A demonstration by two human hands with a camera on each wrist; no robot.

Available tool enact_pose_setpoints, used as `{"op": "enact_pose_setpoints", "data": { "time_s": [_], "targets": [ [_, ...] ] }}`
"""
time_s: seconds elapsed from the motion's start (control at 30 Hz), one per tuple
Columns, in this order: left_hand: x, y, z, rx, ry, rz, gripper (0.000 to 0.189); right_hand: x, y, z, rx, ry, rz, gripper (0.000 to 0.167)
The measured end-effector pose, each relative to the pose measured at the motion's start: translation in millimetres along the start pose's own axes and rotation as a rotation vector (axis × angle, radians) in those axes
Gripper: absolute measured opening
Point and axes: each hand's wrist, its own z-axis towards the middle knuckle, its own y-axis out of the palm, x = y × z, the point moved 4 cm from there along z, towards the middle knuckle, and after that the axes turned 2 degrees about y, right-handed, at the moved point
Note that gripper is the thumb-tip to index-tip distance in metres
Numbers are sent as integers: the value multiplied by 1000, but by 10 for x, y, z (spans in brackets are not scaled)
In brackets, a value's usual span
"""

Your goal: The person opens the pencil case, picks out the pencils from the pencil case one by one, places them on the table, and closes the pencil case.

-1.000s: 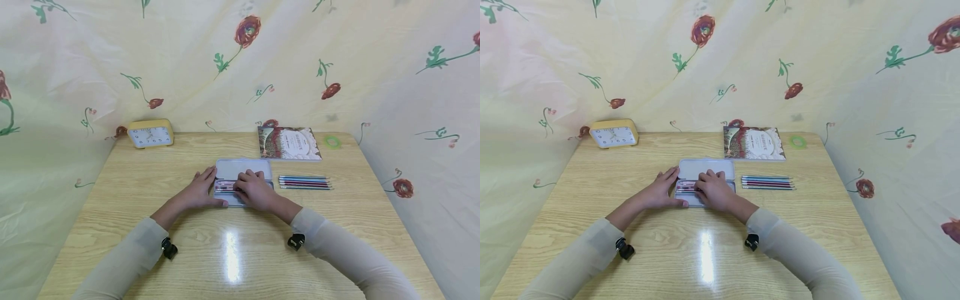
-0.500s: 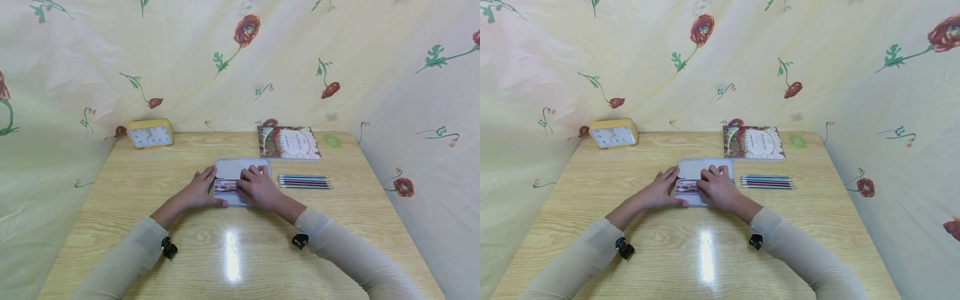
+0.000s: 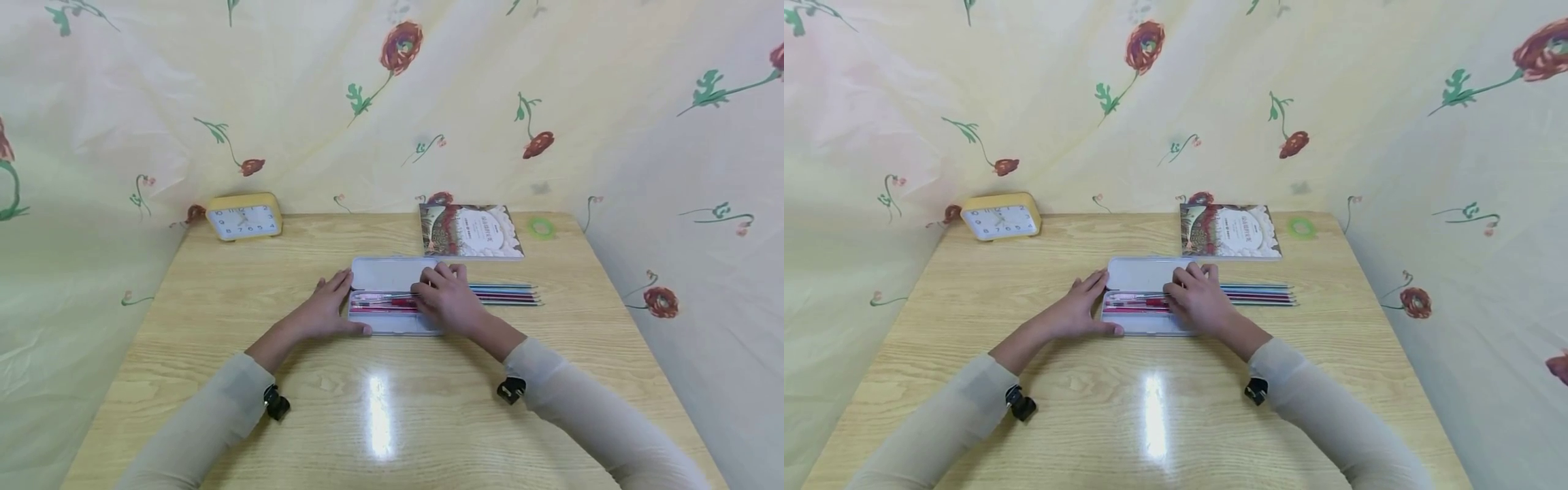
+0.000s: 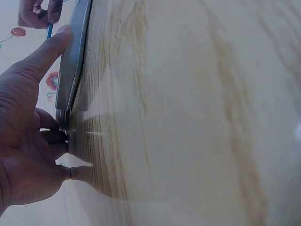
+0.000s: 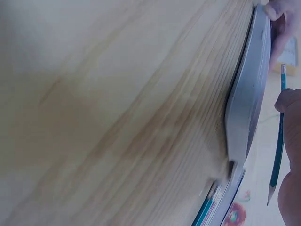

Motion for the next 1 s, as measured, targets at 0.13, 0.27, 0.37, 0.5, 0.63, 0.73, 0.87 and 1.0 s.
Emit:
{"op": "enact_pose_setpoints", "data": {
  "time_s": [0.13, 0.27, 0.37, 0.5, 0.63, 0.73, 0.87, 1.0],
  "targets": [
    [2, 6, 6, 2, 4, 3, 141, 114, -60, -131, -20, 41, -8, 16],
    [9, 6, 10, 1, 5, 3, 141, 265, -119, -306, -14, 71, -29, 20],
    [18, 3, 3, -1, 5, 2, 140, 396, -175, -452, 0, 82, -53, 21],
    [27, -1, -11, -3, 2, -3, 141, 566, -257, -643, -3, 109, -80, 21],
    [30, 5, -18, -2, -1, -3, 141, 694, -322, -834, -23, 147, -104, 22],
    [34, 9, -17, -1, -3, 0, 141, 760, -355, -963, -27, 164, -114, 22],
    [35, 10, -11, 2, -7, -3, 140, 813, -377, -1105, -23, 168, -131, 20],
    [38, 9, -6, 0, -9, -6, 141, 845, -374, -1205, -31, 177, -142, 19]
  ]
}}
